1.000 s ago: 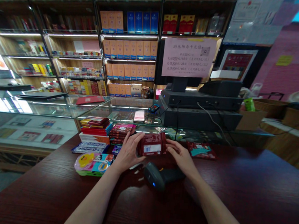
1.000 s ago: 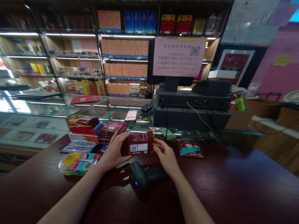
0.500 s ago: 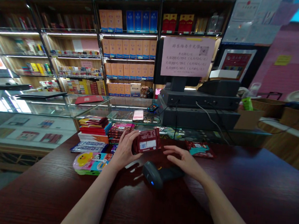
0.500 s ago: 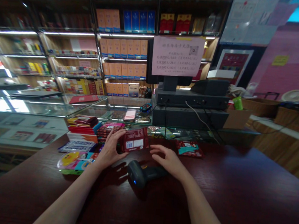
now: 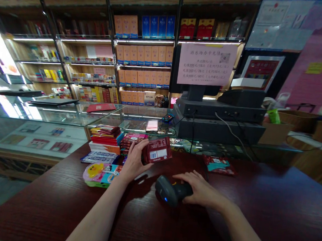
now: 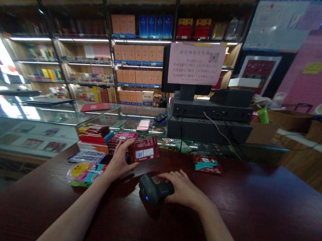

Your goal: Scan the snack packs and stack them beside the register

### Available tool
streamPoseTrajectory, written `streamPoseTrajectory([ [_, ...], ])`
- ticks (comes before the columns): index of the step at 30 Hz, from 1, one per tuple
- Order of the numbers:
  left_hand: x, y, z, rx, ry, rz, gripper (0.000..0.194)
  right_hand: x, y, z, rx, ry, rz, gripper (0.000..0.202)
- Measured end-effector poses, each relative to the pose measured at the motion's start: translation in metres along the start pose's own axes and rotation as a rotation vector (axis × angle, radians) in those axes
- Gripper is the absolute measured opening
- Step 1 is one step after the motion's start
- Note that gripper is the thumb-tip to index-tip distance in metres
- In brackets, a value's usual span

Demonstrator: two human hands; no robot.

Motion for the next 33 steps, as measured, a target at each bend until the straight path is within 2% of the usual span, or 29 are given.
streamPoseTrajectory([
  [6, -0.001, 0.001, 0.001, 0.015, 0.011, -0.004, 0.083, 0.0, 0.004, 0.0, 0.04, 0.042, -0.04, 0.05],
  [12, -0.005, 0.002, 0.003, 0.04, 0.027, -0.023, 0.083, 0.002, 0.019, 0.002, 0.118, 0.081, -0.089, 0.054],
  [18, -0.005, 0.002, 0.003, 0.063, 0.014, -0.056, 0.085, -0.001, 0.033, 0.008, 0.13, 0.098, -0.279, 0.05],
  [24, -0.003, 0.006, 0.002, 0.081, 0.015, -0.071, 0.085, -0.004, 0.036, 0.011, 0.105, 0.107, -0.359, 0.049],
  [33, -0.006, 0.004, 0.004, 0.097, 0.014, -0.106, 0.085, -0.001, 0.033, 0.01, 0.099, 0.097, -0.36, 0.049],
])
Point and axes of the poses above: each hand's wrist, its own z-axis away from the middle knuckle, its own y-axis out of the back of the hand, x = y × z, the point moved 7 cm from there along -z, towards the middle knuckle, and after that the axes turned 9 degrees about -y, right-handed, at the moved point
